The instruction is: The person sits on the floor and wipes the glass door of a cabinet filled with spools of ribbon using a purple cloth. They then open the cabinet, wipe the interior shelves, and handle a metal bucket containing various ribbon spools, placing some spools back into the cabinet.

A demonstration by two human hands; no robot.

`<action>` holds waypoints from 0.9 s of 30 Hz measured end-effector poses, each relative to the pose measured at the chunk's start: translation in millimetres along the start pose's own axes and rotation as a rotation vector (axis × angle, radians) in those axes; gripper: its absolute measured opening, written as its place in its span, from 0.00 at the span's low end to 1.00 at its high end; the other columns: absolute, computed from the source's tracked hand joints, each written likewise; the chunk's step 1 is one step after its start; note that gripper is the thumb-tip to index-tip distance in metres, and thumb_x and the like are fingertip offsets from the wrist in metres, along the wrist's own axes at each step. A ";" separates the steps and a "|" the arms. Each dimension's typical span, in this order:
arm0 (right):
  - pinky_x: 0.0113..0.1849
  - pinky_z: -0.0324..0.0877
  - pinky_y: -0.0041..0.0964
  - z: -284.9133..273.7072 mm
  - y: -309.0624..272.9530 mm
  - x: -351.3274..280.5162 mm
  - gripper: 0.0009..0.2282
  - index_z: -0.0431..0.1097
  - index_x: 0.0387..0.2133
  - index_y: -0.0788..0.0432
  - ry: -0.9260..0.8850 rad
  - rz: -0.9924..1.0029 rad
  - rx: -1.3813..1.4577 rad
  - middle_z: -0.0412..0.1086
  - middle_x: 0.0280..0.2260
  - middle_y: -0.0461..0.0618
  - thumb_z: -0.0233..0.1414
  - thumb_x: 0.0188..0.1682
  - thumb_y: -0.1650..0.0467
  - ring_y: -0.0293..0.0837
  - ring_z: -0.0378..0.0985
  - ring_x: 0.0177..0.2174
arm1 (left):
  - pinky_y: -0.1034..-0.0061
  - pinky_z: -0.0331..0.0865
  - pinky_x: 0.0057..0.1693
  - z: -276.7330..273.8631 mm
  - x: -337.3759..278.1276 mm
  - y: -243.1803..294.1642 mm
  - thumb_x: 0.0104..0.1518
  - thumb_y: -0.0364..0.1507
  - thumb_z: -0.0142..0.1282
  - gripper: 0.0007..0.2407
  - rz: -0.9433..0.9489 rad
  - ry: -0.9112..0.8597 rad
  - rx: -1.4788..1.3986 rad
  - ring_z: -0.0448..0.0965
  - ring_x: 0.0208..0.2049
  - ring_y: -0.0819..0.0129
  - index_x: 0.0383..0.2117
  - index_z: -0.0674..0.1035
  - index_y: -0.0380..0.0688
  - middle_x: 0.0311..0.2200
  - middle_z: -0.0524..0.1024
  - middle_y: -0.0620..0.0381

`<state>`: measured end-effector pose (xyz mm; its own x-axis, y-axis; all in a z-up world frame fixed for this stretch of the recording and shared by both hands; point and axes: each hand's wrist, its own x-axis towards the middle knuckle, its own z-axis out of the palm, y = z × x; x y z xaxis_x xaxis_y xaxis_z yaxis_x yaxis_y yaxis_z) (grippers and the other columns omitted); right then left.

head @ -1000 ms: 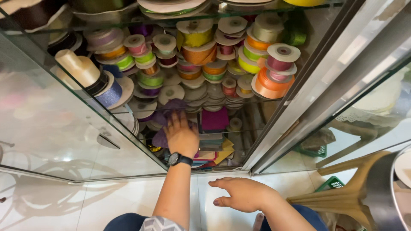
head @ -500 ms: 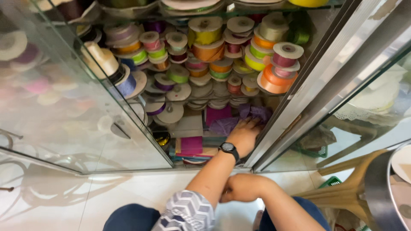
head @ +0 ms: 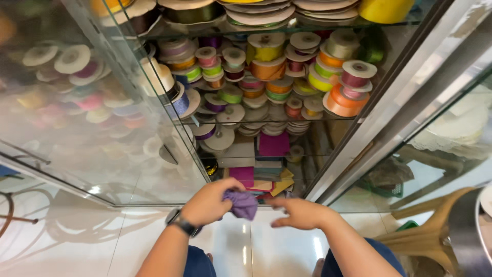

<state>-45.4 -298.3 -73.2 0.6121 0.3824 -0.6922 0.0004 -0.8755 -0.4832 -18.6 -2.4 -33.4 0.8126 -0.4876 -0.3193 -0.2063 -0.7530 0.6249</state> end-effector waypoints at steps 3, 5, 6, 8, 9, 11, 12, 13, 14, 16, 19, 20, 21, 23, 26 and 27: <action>0.63 0.73 0.40 19.3 -8.8 14.7 0.33 0.62 0.69 0.52 0.228 -0.324 0.328 0.72 0.68 0.46 0.64 0.50 0.56 0.42 0.76 0.64 | 0.72 0.85 0.35 28.0 -1.0 -9.2 0.46 0.21 0.51 0.21 0.147 0.301 -0.422 0.83 0.46 0.70 0.46 0.86 0.55 0.46 0.82 0.61; 0.53 0.81 0.52 31.3 -20.3 20.6 0.36 0.56 0.67 0.50 0.153 -0.320 0.955 0.67 0.68 0.49 0.64 0.46 0.57 0.44 0.79 0.61 | 0.73 0.69 0.63 53.1 10.3 -6.3 0.48 0.21 0.57 0.19 0.259 0.649 -0.532 0.80 0.52 0.65 0.49 0.82 0.50 0.49 0.78 0.57; 0.53 0.81 0.52 39.5 -23.6 26.1 0.36 0.56 0.67 0.50 0.170 -0.309 0.963 0.67 0.68 0.49 0.64 0.46 0.57 0.44 0.79 0.61 | 0.73 0.69 0.63 56.4 8.3 -0.1 0.48 0.21 0.57 0.19 0.272 0.632 -0.538 0.80 0.52 0.65 0.49 0.82 0.50 0.49 0.78 0.57; 0.42 0.82 0.52 56.6 -25.6 35.3 0.34 0.61 0.64 0.44 0.246 -0.396 1.409 0.75 0.51 0.47 0.69 0.44 0.62 0.48 0.82 0.48 | 0.70 0.61 0.74 65.8 5.7 15.1 0.70 0.32 0.49 0.17 0.455 0.282 -0.677 0.74 0.66 0.68 0.63 0.78 0.48 0.60 0.76 0.56; 0.42 0.82 0.52 54.8 -29.8 33.5 0.34 0.61 0.64 0.44 0.274 -0.384 1.424 0.75 0.51 0.47 0.69 0.44 0.62 0.48 0.82 0.48 | 0.70 0.61 0.74 62.0 2.6 15.5 0.70 0.32 0.49 0.17 0.469 0.253 -0.681 0.74 0.66 0.68 0.63 0.78 0.48 0.60 0.76 0.56; 0.51 0.80 0.47 50.5 -34.3 28.1 0.22 0.70 0.58 0.63 0.539 -0.492 1.583 0.80 0.47 0.59 0.62 0.48 0.79 0.50 0.83 0.45 | 0.68 0.71 0.67 54.7 1.3 18.1 0.71 0.44 0.50 0.23 0.666 0.228 -0.745 0.79 0.64 0.63 0.64 0.78 0.42 0.62 0.80 0.52; 0.51 0.80 0.47 46.2 -30.6 20.9 0.22 0.70 0.58 0.63 0.578 -0.485 1.593 0.80 0.47 0.59 0.62 0.48 0.79 0.50 0.83 0.45 | 0.68 0.71 0.67 54.0 2.0 12.5 0.71 0.44 0.50 0.23 0.686 0.195 -0.748 0.79 0.64 0.63 0.64 0.78 0.42 0.62 0.80 0.52; 0.50 0.79 0.44 41.8 -26.9 13.6 0.25 0.69 0.58 0.61 0.797 -0.424 1.517 0.80 0.46 0.57 0.63 0.44 0.77 0.47 0.82 0.44 | 0.68 0.73 0.66 52.9 3.4 6.8 0.70 0.43 0.52 0.22 0.603 0.303 -0.708 0.82 0.60 0.64 0.62 0.79 0.44 0.58 0.82 0.52; 0.49 0.78 0.41 37.8 -24.3 6.9 0.28 0.68 0.58 0.58 0.998 -0.355 1.425 0.79 0.44 0.54 0.63 0.40 0.75 0.44 0.81 0.42 | 0.68 0.76 0.65 52.0 3.2 -0.1 0.69 0.42 0.54 0.20 0.512 0.417 -0.668 0.85 0.56 0.64 0.61 0.80 0.45 0.55 0.85 0.53; 0.51 0.76 0.39 38.1 37.4 -7.4 0.14 0.77 0.48 0.55 1.120 -0.295 1.270 0.80 0.41 0.51 0.60 0.48 0.70 0.43 0.82 0.41 | 0.69 0.76 0.65 48.3 6.5 -9.6 0.68 0.39 0.55 0.19 0.450 0.404 -0.702 0.85 0.57 0.64 0.62 0.79 0.45 0.55 0.84 0.52; 0.56 0.75 0.43 47.3 123.3 -53.9 0.09 0.83 0.42 0.53 1.327 -0.273 1.218 0.81 0.45 0.50 0.55 0.56 0.66 0.46 0.83 0.46 | 0.68 0.78 0.63 43.7 4.1 -15.5 0.67 0.37 0.55 0.20 0.317 0.391 -0.741 0.85 0.55 0.63 0.63 0.78 0.46 0.56 0.83 0.51; 0.59 0.76 0.49 51.6 150.7 -73.4 0.10 0.80 0.46 0.55 1.438 -0.310 1.331 0.82 0.51 0.52 0.53 0.57 0.68 0.48 0.83 0.53 | 0.68 0.78 0.61 42.4 1.2 -16.0 0.67 0.38 0.54 0.20 0.254 0.374 -0.748 0.86 0.53 0.62 0.63 0.78 0.47 0.57 0.83 0.52; 0.59 0.76 0.49 24.6 105.7 -112.9 0.10 0.80 0.46 0.55 1.441 -0.308 1.327 0.82 0.51 0.52 0.53 0.57 0.68 0.48 0.83 0.53 | 0.68 0.78 0.61 43.9 4.6 -14.5 0.67 0.38 0.54 0.20 0.256 0.373 -0.751 0.86 0.53 0.62 0.63 0.78 0.47 0.57 0.83 0.52; 0.48 0.78 0.55 1.5 5.7 -197.5 0.21 0.69 0.61 0.63 1.171 -0.298 1.600 0.78 0.51 0.65 0.47 0.56 0.68 0.59 0.82 0.48 | 0.66 0.79 0.61 49.4 7.9 -13.1 0.66 0.40 0.55 0.23 0.371 0.348 -0.819 0.88 0.51 0.59 0.65 0.76 0.44 0.58 0.83 0.47; 0.21 0.73 0.46 20.3 21.8 -163.8 0.19 0.63 0.56 0.59 1.038 -0.211 1.163 0.74 0.40 0.60 0.57 0.53 0.67 0.52 0.81 0.28 | 0.62 0.84 0.61 56.4 8.5 14.1 0.63 0.47 0.53 0.34 0.444 0.121 -0.918 0.86 0.56 0.56 0.74 0.63 0.48 0.68 0.74 0.41; 0.21 0.73 0.46 29.6 5.6 -148.1 0.19 0.63 0.56 0.59 1.026 -0.217 1.161 0.74 0.40 0.60 0.57 0.53 0.67 0.52 0.81 0.28 | 0.62 0.84 0.61 66.2 10.8 17.6 0.63 0.47 0.53 0.34 0.437 0.132 -0.919 0.86 0.56 0.56 0.74 0.63 0.48 0.68 0.74 0.41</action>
<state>-159.5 -351.1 10.7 0.9385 -0.3143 -0.1430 -0.1339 0.0505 -0.9897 -49.6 -50.2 -73.1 0.8315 -0.5437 0.1137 -0.0469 0.1352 0.9897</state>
